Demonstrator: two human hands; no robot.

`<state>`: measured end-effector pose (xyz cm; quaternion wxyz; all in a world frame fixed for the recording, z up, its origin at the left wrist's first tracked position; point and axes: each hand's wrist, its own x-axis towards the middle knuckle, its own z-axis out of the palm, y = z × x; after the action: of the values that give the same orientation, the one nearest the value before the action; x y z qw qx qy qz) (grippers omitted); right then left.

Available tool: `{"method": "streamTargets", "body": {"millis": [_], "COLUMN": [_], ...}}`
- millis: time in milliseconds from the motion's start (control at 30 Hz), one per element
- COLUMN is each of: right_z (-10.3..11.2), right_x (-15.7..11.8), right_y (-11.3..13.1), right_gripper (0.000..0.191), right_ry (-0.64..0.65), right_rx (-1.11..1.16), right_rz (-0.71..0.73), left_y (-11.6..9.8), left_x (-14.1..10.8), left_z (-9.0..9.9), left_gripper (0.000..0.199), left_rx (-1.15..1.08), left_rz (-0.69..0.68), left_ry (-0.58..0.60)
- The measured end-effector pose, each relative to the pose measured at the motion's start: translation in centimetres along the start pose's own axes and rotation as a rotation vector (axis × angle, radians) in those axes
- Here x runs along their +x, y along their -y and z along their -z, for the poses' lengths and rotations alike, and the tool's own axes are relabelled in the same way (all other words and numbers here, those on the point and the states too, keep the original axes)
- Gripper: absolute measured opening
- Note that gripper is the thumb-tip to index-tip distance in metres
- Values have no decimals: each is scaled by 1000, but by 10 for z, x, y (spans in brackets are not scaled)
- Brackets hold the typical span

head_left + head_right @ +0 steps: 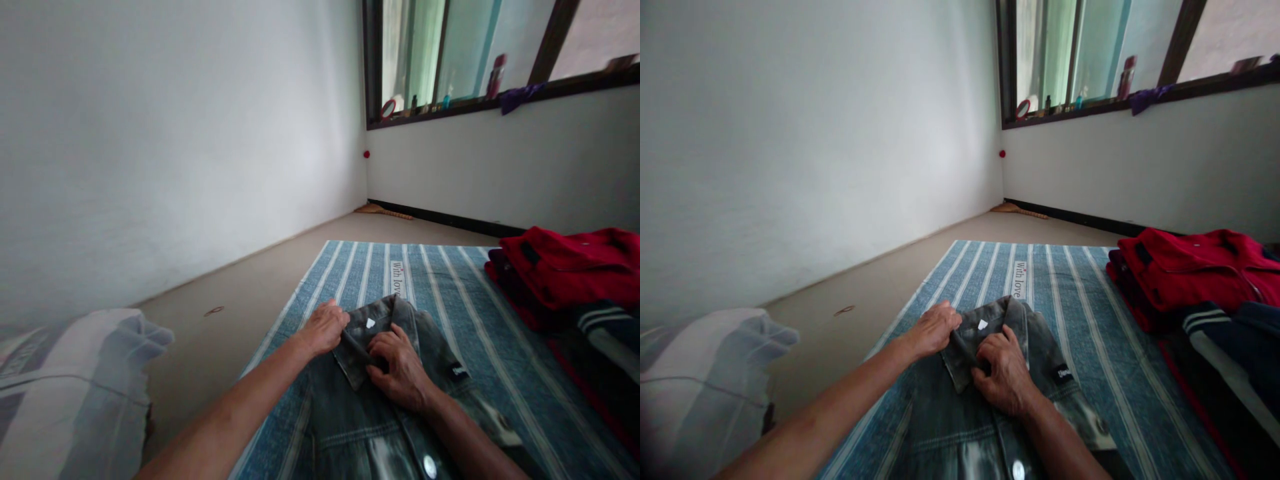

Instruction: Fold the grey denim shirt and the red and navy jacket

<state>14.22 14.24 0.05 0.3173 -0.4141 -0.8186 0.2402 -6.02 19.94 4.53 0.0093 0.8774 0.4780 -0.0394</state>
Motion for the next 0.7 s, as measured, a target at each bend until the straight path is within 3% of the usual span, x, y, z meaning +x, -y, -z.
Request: {"method": "streamTargets", "body": {"millis": [233,367,533,633,700], "right_z": [-2,-1,17,39,56], "right_x": [-1,-1,-3,-10,-19], "right_y": [-2,0,3,-7,-20], "right_gripper": [8,8,15,16,18], "right_ry": [-15,-33,-138,-233,-289], "right_rx": [1,9,15,-27,-65], "right_rz": [9,28,-38,-176,-315], "left_y": [1,-1,-17,-36,-48], "left_x": [-14,-41,-85,-109,-119], "left_z": [1,-7,-18,-15,-10], "left_gripper": [32,36,39,45,49], "left_rx": [-94,-267,-728,-1061,-1247], "left_rz": [123,324,726,925,979], "left_ry": [-181,-316,-377,-351,-310]}}
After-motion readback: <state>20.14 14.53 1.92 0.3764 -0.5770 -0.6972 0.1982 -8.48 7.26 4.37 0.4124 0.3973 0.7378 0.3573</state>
